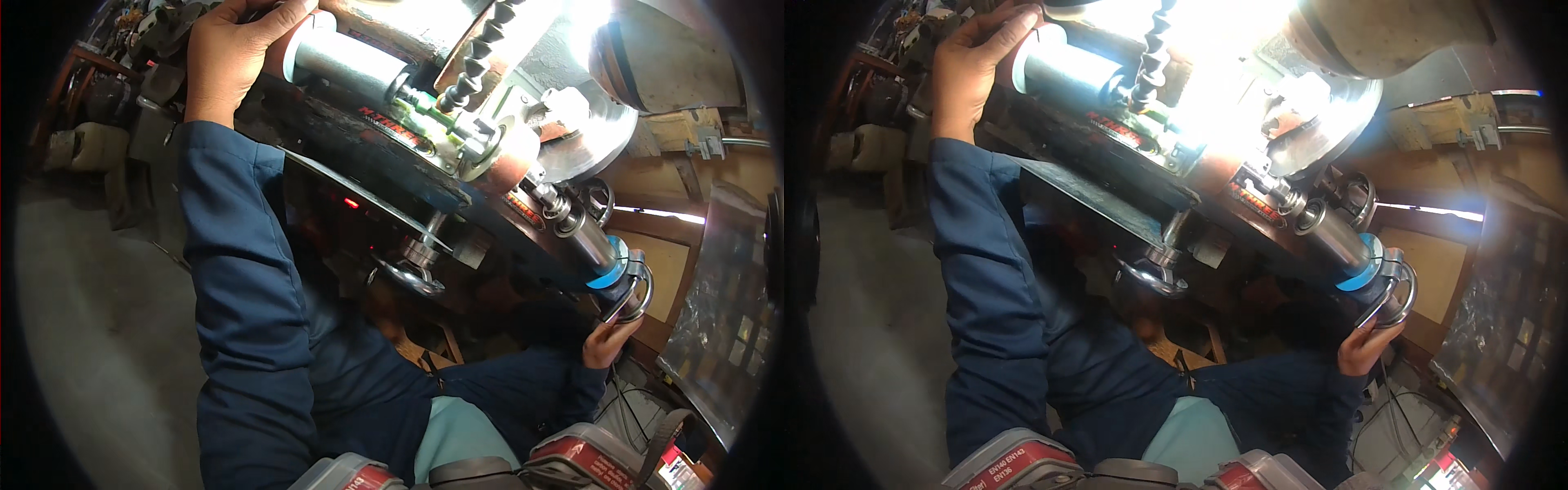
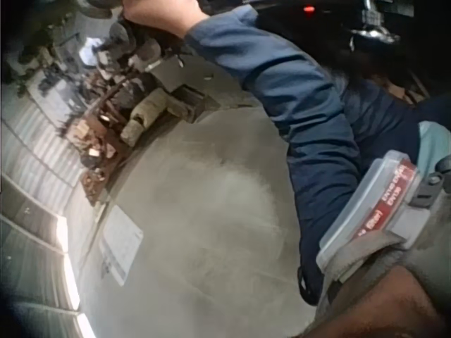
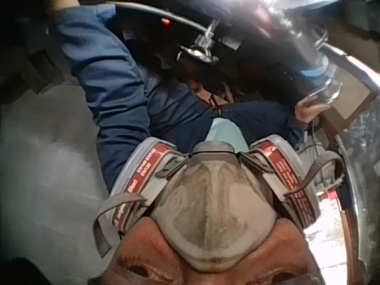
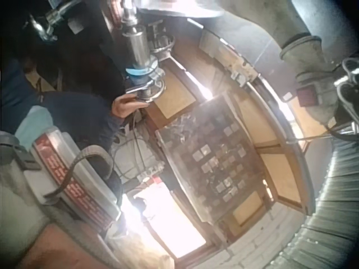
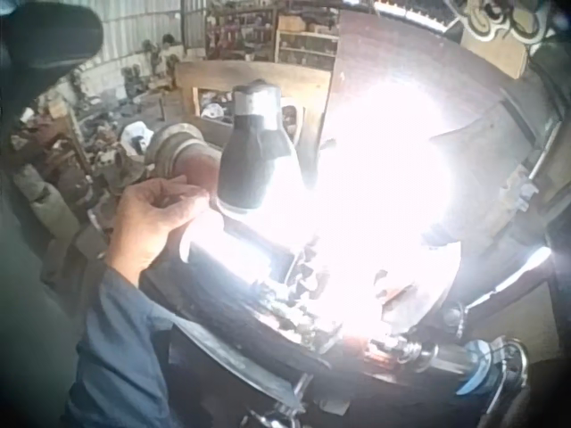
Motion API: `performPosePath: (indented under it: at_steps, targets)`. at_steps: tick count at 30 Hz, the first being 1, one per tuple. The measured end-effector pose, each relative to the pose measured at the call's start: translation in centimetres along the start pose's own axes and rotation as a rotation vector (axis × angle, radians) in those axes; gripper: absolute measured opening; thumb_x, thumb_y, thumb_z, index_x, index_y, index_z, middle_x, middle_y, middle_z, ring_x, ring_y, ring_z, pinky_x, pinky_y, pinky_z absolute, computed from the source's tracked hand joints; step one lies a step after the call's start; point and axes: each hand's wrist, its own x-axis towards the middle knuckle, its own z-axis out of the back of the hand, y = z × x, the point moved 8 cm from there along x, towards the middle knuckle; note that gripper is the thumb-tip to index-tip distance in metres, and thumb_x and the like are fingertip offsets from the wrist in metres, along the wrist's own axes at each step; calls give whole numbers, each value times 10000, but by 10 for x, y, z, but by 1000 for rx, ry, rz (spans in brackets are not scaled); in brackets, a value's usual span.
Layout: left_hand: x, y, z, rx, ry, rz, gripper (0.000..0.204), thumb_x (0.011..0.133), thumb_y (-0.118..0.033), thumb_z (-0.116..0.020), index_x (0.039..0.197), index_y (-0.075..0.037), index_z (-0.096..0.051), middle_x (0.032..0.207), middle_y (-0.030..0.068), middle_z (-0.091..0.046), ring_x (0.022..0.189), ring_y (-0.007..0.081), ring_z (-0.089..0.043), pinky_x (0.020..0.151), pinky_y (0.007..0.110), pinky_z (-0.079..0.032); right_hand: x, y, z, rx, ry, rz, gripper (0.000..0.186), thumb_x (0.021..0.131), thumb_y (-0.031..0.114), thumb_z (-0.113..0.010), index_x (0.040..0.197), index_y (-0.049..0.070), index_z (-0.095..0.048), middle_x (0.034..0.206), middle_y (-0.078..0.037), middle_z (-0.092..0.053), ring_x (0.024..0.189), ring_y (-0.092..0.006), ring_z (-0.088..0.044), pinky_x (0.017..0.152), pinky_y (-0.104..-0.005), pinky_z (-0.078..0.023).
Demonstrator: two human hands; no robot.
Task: The person measures a metal component on a lathe using a digital caliper, then turns various dials on the machine to reposition the workpiece for further processing.
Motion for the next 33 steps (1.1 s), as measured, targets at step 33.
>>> performPosePath:
  at_steps: [33]
  targets:
    - [2,14,2,-102,-75,78,238,783,-153,-833,823,52,-718,822,114,-741,737,114,-665,764,276,-526,18,59,-6,-200,-473,91,476,1073,301,-363,1351,-64,-487,1311,-278,-530,1293,-360,-480,1090,-445,-361]
